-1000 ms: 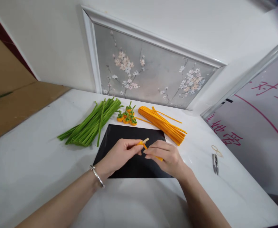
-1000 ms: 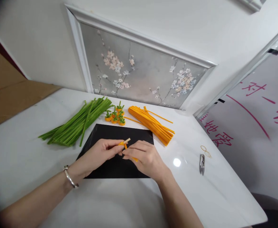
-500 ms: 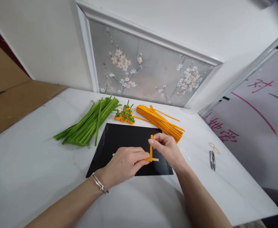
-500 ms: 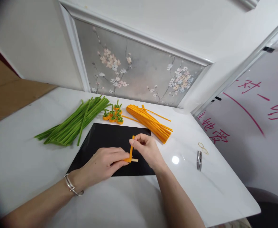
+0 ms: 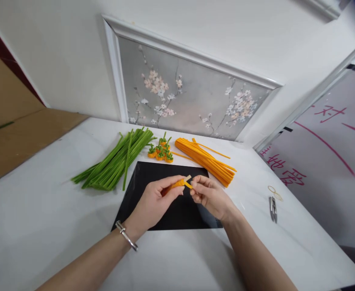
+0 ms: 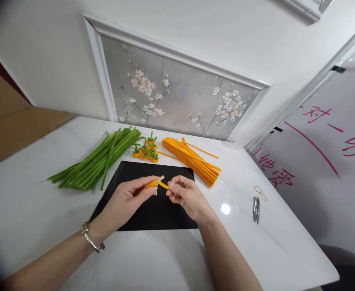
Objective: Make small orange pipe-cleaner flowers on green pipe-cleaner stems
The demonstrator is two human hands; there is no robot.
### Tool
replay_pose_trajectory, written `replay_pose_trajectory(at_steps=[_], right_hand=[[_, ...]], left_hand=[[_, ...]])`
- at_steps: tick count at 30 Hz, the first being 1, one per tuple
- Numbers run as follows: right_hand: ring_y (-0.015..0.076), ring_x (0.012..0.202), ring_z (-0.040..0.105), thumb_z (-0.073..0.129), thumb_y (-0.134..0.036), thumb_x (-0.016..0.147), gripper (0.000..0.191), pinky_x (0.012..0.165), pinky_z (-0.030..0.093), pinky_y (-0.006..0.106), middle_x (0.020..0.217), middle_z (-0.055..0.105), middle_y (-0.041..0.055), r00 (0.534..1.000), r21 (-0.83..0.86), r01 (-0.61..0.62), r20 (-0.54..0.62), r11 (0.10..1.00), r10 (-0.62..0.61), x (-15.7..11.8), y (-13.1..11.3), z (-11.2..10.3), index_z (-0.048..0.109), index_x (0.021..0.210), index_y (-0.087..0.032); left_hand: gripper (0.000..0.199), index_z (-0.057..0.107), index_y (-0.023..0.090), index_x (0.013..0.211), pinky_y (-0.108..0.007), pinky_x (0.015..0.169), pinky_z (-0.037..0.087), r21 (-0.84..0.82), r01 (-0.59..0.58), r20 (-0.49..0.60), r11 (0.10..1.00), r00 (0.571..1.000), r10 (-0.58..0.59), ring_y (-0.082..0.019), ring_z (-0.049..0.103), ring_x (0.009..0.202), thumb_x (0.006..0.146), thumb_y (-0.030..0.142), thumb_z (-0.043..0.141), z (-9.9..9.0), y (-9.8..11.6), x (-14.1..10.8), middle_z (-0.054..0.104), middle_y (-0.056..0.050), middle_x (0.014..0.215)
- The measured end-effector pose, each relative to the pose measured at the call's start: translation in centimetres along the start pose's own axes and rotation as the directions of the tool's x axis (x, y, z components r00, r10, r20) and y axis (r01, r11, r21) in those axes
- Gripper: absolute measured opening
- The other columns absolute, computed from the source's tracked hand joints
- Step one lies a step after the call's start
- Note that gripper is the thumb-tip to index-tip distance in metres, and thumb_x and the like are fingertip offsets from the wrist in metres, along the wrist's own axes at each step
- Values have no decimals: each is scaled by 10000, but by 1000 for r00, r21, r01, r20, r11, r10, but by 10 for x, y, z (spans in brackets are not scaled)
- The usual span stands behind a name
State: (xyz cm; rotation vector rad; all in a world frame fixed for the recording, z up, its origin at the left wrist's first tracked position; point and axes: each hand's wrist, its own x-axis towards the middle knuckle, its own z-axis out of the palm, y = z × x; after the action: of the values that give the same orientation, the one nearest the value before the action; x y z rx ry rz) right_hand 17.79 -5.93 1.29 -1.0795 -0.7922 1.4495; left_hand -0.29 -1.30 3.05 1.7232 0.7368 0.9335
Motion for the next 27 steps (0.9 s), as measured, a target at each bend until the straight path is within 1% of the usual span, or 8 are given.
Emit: replay_pose_trajectory(at_steps=[3, 6, 9, 11, 14, 20, 22, 27], right_hand=[[89, 596, 569, 591, -428, 875, 235, 567, 427, 210, 786, 673, 21, 987, -250, 153, 84, 956, -136, -4, -3, -1, 608, 858, -194], [128, 679, 622, 444, -388, 956, 241, 653, 492, 275, 851, 670, 21, 928, -475, 358, 86, 804, -363, -4, -3, -3, 614, 1044, -241], [165, 810, 640, 497, -272, 930, 255, 762, 512, 326, 925, 682, 28, 771, -712, 537, 198, 452, -605, -3, -2, -6, 621, 1153, -286], [180, 844, 642, 551, -208, 896, 257, 771, 516, 338, 969, 695, 39, 671, -753, 617, 353, 228, -652, -5, -2, -5, 666, 1108, -296], [182, 765, 648, 557, -158, 889, 215, 690, 525, 342, 918, 714, 57, 560, -725, 686, 470, 63, -682, -10, -6, 0, 719, 970, -273], [178, 714, 630, 566, -160, 890, 171, 644, 536, 323, 837, 707, 68, 496, -716, 697, 504, -21, -707, -15, -10, 7, 716, 926, -234], [176, 730, 626, 572, -154, 886, 168, 661, 537, 319, 853, 703, 67, 512, -718, 696, 504, -8, -696, -14, -9, 7, 710, 938, -233], [179, 761, 627, 567, -187, 893, 150, 692, 526, 320, 847, 689, 46, 597, -743, 657, 408, 129, -690, -13, -8, 5, 701, 914, -252]], left_hand=[[138, 696, 158, 863, -168, 499, 401, -200, 166, 24, 966, 986, -164, -60, 474, 541, 822, 275, 637, -5, 3, 5, 616, 20, 714], [188, 656, 150, 818, -155, 411, 237, -415, 310, 131, 855, 951, -281, -20, 308, 474, 828, 337, 644, -8, 2, 7, 512, 35, 702], [211, 645, 154, 846, -157, 411, 196, -529, 401, 213, 748, 916, -340, -15, 288, 481, 800, 358, 678, -9, -2, 7, 497, 23, 749], [221, 646, 164, 880, -160, 413, 191, -536, 430, 242, 726, 902, -356, -17, 283, 480, 796, 365, 680, -9, -3, 6, 496, 21, 758], [242, 660, 155, 844, -172, 414, 208, -437, 416, 237, 797, 909, -344, -24, 281, 471, 810, 394, 652, -8, -3, 6, 509, 21, 732], [250, 716, 181, 970, -234, 635, 447, 4, 125, 171, 992, 977, -124, -138, 565, 701, 861, 349, 566, -4, -8, 5, 662, -13, 780], [262, 708, 193, 1022, -265, 729, 471, 129, 31, 198, 991, 979, -57, -177, 614, 813, 886, 330, 531, -3, -12, 3, 704, -26, 878], [229, 700, 231, 1009, -246, 672, 449, 421, -169, 259, 891, 964, 61, -166, 632, 756, 915, 250, 492, -1, -12, -1, 710, -11, 870]])
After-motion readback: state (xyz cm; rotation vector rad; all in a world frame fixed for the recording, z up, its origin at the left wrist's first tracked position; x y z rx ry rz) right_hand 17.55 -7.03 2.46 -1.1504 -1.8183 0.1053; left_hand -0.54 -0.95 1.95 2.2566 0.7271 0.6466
